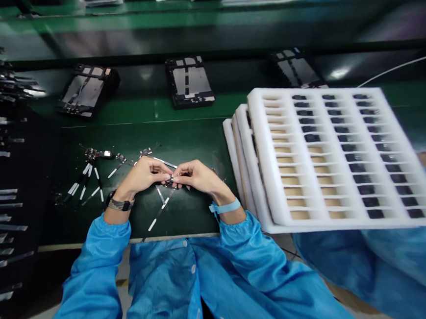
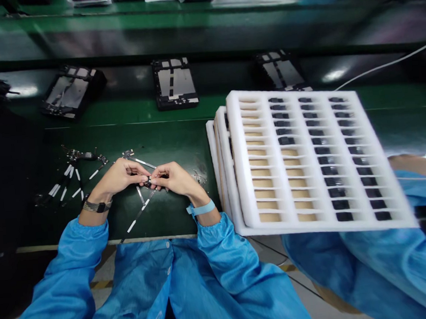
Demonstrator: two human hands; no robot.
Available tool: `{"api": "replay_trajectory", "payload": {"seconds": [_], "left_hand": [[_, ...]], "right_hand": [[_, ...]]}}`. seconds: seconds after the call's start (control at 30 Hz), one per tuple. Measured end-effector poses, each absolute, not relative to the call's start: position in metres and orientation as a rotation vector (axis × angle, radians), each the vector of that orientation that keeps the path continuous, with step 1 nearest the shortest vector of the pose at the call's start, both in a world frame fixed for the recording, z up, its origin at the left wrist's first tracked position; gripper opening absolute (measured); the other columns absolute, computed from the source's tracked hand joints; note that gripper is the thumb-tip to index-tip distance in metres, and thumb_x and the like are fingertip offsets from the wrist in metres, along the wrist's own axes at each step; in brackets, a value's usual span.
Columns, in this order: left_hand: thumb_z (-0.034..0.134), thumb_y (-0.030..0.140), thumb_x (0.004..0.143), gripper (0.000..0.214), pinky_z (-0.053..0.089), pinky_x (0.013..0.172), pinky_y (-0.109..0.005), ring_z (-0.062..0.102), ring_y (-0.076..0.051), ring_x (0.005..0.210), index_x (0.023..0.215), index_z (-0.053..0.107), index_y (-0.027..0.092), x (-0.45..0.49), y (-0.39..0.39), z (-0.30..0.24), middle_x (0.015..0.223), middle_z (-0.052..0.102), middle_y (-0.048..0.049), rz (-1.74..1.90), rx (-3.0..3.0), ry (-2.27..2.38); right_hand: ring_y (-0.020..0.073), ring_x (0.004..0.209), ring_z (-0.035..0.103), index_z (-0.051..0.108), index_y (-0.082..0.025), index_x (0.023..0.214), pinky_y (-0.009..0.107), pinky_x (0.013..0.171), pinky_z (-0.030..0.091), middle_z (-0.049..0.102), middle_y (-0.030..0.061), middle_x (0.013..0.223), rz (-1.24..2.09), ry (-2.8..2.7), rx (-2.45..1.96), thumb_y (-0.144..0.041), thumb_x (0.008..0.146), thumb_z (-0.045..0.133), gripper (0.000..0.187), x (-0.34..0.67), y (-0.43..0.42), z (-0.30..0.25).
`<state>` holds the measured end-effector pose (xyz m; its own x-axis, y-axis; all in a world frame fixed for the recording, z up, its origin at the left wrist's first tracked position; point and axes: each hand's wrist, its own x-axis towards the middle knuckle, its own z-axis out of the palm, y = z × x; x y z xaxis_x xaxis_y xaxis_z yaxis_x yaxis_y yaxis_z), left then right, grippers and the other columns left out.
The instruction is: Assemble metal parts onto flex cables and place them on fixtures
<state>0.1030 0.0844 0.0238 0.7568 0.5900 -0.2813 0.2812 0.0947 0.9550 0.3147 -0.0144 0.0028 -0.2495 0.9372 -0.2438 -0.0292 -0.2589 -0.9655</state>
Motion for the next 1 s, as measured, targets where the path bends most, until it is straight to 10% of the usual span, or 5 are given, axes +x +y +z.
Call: {"api": "replay_trajectory", "payload": {"seconds": [0.7, 1.0], "left_hand": [[0.089, 0.027, 0.078, 0.013, 0.058, 0.066, -0.028, 0.073, -0.017, 0.069, 0.087, 0.084, 0.019, 0.088, 0.091, 0.154, 0.077, 0.08, -0.0041, 0.801, 1.794, 0.987], [0.074, 0.009, 0.087, 0.013, 0.054, 0.09, -0.035, 0.068, -0.017, 0.088, 0.089, 0.068, 0.02, 0.227, 0.246, 0.191, 0.093, 0.075, -0.0019, 1.345, 2.289, 1.116]], "right_hand": [[0.0092, 0.053, 0.05, 0.071, -0.018, 0.083, 0.021, 0.047, 0.031, 0.067, 0.0003, 0.067, 1.471, -0.85, -1.114, -0.054, 0.079, 0.088, 0.04, 0.312, -0.009, 0.015], [0.0103, 0.056, 0.048, 0.069, -0.019, 0.089, 0.023, 0.046, 0.03, 0.065, -0.0002, 0.072, 1.26, -0.623, -1.169, -0.045, 0.079, 0.079, 0.029, 0.313, 0.003, -0.001]]}}
